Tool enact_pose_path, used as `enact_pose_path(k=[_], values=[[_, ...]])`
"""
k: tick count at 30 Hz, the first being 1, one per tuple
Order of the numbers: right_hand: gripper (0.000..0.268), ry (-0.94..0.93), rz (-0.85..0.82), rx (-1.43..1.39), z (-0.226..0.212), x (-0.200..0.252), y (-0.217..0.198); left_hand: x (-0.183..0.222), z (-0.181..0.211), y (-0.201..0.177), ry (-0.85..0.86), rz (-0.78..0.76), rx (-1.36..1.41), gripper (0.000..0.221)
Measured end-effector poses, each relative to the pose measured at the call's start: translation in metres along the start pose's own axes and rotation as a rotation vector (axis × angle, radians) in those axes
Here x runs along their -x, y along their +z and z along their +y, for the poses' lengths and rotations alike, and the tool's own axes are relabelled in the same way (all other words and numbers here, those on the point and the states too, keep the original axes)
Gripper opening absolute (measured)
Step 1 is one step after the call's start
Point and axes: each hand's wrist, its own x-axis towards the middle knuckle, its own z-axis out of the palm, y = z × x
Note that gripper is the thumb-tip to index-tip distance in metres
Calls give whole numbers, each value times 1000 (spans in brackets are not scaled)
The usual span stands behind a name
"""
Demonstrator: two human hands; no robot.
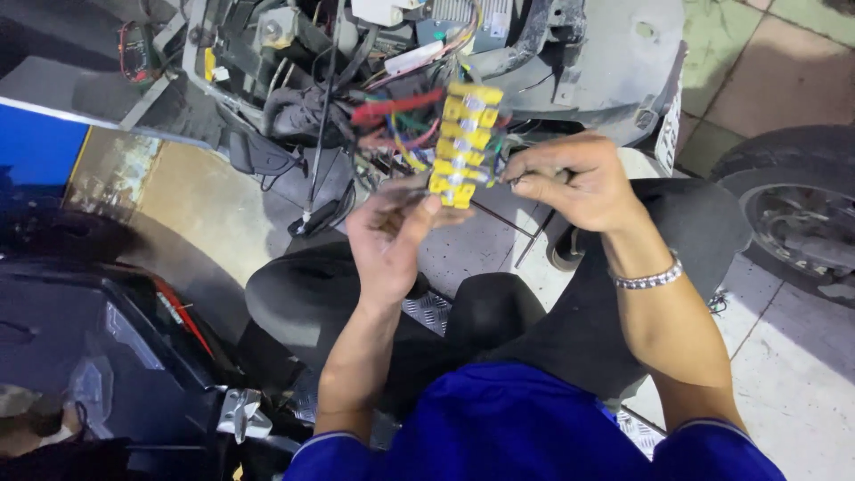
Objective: Connecting multiple colored electrical wires into a yellow terminal block on a motorcycle's wiring harness.
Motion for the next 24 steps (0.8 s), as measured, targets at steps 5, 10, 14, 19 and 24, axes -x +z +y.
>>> enact_pose_path(k=[5, 10, 14, 19, 24], values=[[6, -220, -54, 509, -47, -16, 1, -28, 4, 13, 30, -32, -44, 22], [5, -281, -27, 720, -64, -12, 17, -31, -6, 22, 40, -34, -11, 23], [4, -211, 8, 811, -63, -10, 23, -28, -13, 23, 65, -50, -50, 24], [7, -211, -25, 890, -67, -12, 26, -24, -16, 19, 66, -55, -77, 24], [13, -274, -97, 1072, -75, -16, 35, -20, -26, 8, 42, -73, -86, 24]])
